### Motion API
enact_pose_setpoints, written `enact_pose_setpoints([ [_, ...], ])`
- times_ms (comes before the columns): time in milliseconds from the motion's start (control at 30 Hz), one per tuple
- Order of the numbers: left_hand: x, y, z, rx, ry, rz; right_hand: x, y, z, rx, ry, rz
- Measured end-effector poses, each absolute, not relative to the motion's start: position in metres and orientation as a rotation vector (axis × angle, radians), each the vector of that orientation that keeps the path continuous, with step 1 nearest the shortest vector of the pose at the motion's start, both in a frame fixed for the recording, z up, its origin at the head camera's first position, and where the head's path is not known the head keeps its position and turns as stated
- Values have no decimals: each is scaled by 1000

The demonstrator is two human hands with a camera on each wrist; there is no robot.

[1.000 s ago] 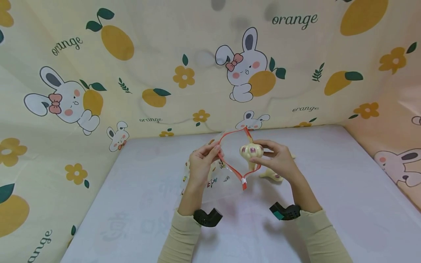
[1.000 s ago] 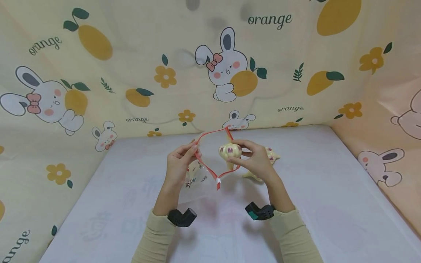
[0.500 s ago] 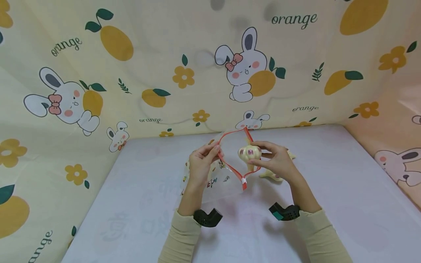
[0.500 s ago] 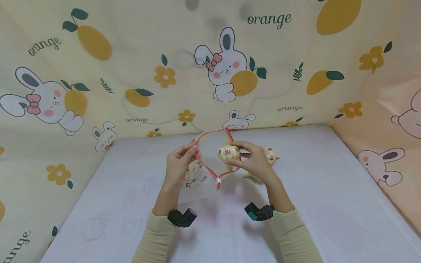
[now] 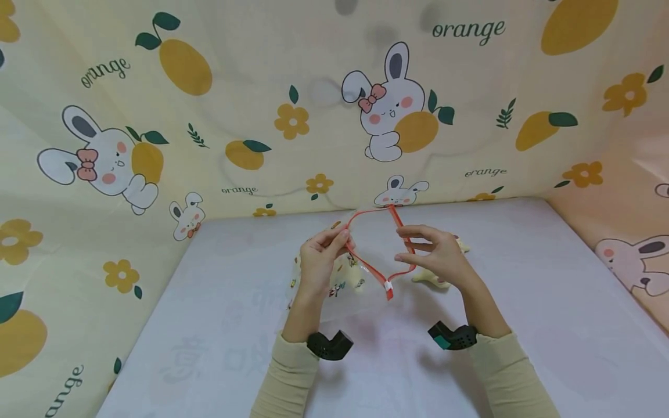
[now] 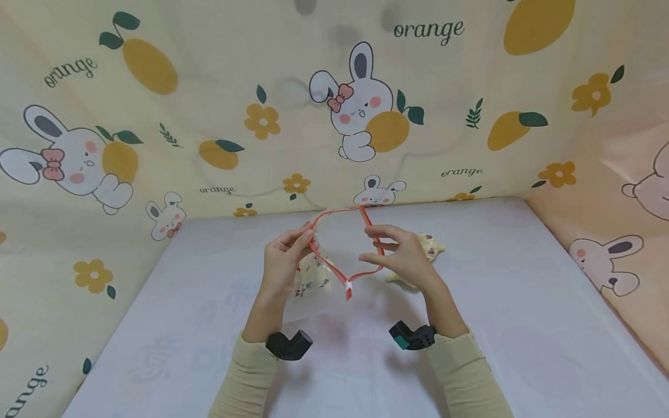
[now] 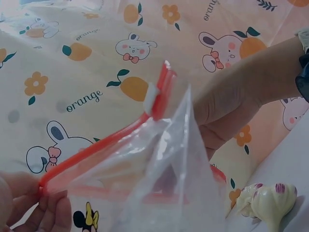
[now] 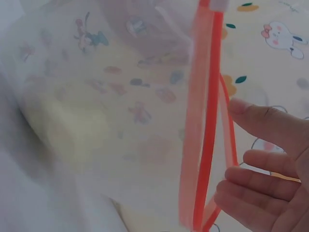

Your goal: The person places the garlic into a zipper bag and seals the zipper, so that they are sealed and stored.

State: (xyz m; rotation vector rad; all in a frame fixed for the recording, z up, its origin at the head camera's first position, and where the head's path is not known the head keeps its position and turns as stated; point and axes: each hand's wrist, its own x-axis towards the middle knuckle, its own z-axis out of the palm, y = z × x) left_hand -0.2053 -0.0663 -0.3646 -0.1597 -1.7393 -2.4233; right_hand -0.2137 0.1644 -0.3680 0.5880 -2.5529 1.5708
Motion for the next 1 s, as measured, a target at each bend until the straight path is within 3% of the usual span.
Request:
enact_pose_setpoints([
  [1000, -207, -66, -367, -168, -1772, -2417, -222, 212, -393, 457, -2595, 1511],
])
